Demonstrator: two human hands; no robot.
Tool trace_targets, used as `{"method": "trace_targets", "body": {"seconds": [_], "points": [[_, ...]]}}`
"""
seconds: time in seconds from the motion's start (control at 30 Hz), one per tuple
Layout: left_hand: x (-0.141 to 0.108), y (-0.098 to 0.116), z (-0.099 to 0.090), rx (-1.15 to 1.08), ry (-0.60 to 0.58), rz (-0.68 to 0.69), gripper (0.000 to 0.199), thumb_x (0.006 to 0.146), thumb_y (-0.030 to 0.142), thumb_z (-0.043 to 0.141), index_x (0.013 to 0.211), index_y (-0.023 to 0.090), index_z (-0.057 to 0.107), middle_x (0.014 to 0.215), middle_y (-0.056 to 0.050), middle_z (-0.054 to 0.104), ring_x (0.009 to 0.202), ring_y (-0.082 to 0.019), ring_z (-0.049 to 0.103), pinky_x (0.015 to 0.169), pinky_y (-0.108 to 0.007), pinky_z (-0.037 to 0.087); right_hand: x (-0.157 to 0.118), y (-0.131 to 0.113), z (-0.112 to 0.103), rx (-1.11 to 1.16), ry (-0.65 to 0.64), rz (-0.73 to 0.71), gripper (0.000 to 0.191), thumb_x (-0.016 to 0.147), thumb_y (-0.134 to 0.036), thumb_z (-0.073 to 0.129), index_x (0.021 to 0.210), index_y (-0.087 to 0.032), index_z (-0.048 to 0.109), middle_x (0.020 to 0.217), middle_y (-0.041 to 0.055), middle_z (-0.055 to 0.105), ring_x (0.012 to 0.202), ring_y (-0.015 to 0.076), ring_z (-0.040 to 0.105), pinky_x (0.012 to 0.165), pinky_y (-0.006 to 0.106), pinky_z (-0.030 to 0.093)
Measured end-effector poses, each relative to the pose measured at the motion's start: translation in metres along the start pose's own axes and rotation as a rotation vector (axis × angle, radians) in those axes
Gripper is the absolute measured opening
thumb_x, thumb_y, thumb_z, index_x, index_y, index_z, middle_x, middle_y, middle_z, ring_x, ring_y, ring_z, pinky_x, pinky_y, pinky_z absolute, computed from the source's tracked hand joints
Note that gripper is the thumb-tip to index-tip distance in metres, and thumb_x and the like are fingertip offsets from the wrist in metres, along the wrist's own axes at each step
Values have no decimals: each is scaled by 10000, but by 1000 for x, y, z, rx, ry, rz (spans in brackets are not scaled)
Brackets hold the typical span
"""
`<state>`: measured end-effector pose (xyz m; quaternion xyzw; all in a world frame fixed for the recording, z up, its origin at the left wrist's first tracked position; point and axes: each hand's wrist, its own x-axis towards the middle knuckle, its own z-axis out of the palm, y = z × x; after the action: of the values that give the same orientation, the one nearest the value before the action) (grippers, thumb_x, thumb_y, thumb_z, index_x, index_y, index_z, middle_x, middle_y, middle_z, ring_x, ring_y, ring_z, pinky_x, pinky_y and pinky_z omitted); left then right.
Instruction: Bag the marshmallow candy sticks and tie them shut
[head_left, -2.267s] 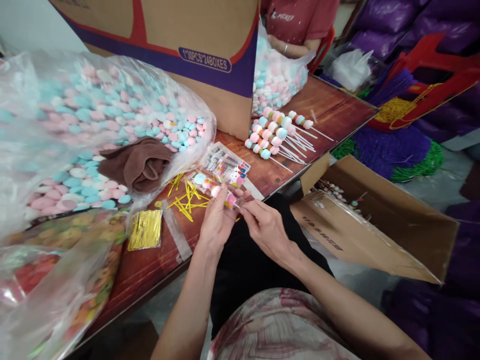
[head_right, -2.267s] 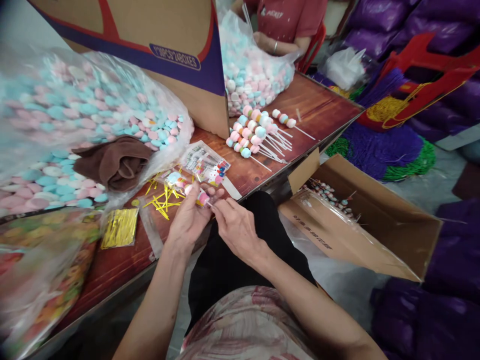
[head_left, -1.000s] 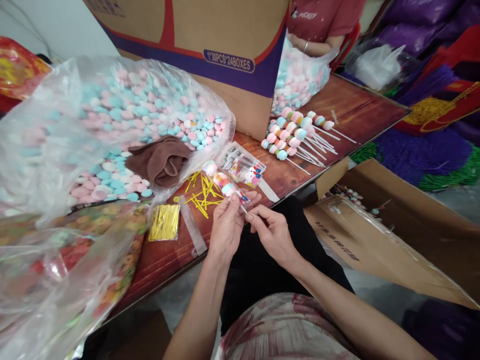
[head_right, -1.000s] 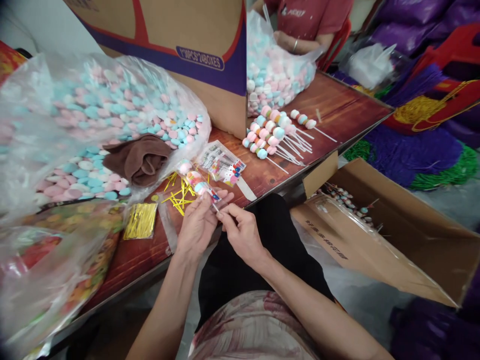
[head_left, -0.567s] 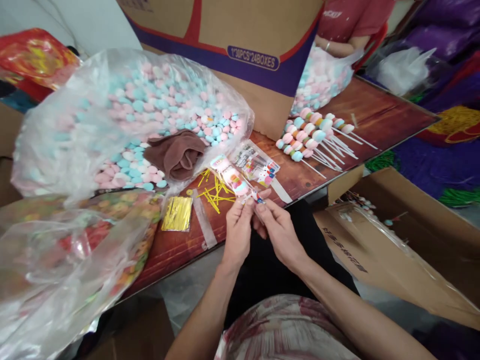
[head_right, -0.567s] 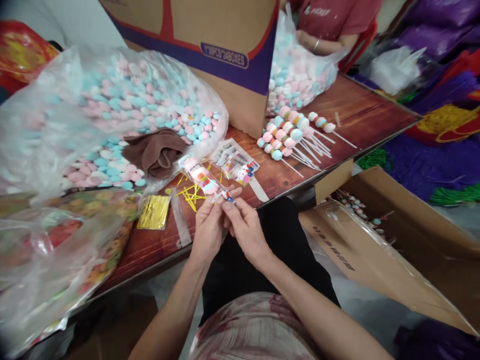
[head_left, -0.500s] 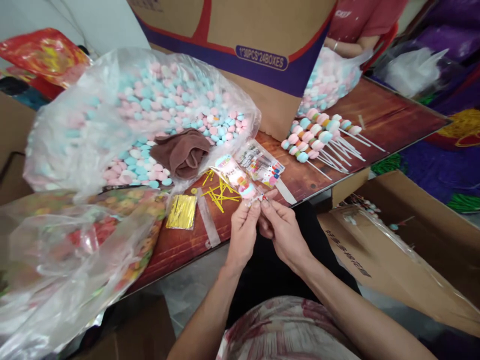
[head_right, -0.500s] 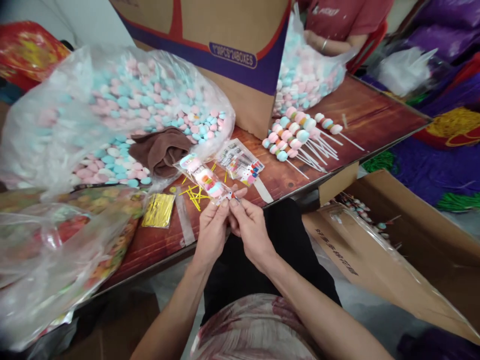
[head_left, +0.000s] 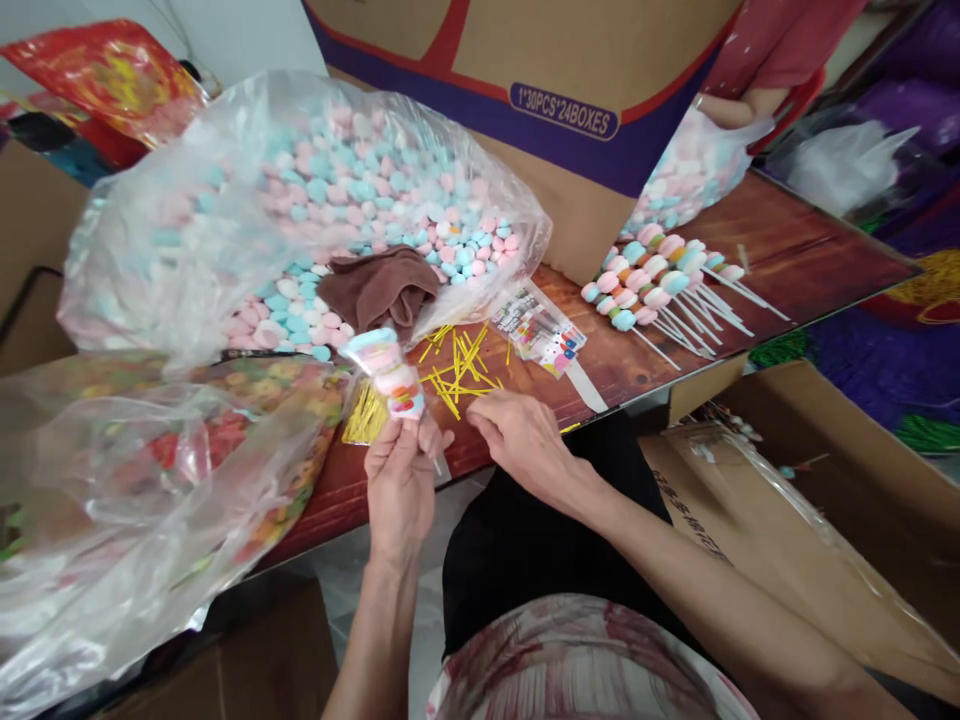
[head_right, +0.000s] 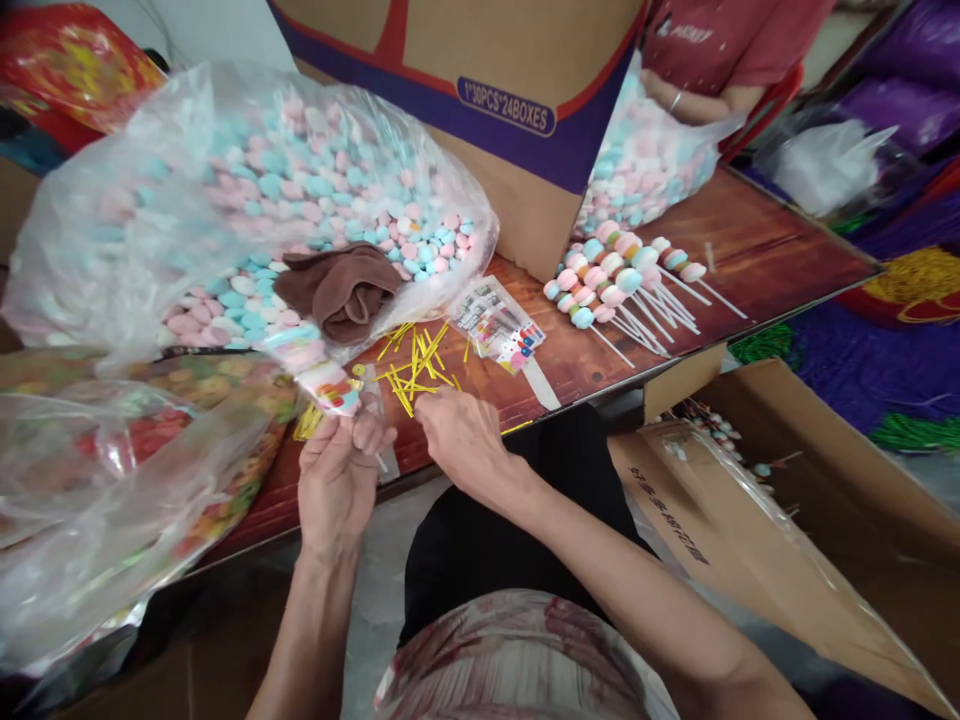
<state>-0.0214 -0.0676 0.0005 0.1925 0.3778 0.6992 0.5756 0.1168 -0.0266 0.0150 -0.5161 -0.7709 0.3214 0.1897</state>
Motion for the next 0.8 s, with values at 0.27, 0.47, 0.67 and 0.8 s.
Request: {"method": "trace_targets", "body": {"seconds": [0.27, 0.47, 0.67, 0.8], "points": [[6, -3, -6, 133, 55, -64, 252, 750, 247, 786, 767, 160, 551, 593, 51, 404, 507, -51, 291, 440, -140, 272, 42, 12, 16, -727, 97, -314, 240, 911, -46, 412, 952, -113, 639, 917, 148, 637, 881, 271, 576, 763, 382, 406], [9, -3, -4, 124, 57, -85, 269, 745, 264, 789, 816, 182, 543, 648, 31, 508, 480, -33, 280, 432, -129, 236, 43, 30, 17, -671, 220, -331, 267, 916, -37, 308, 925, -115, 563, 837, 138, 600, 777, 263, 526, 728, 379, 384], [14, -7, 4, 150, 56, -135, 247, 765, 285, 760, 790, 149, 556, 675, 10, 538, 463, -15, 256, 420, -130, 206, 40, 44, 14, -110, 416, -191, 125, 942, -166, 353, 925, -188, 475, 812, 60, 561, 708, 199, 512, 669, 313, 392], [15, -15, 11, 188, 71, -129, 214, 764, 255, 729, 798, 147, 548, 665, 14, 540, 453, -14, 254, 415, -131, 185, 39, 47, 9, 154, 445, -182, 97, 907, -163, 399, 919, -199, 489, 871, 59, 585, 820, 194, 550, 753, 317, 430]]}}
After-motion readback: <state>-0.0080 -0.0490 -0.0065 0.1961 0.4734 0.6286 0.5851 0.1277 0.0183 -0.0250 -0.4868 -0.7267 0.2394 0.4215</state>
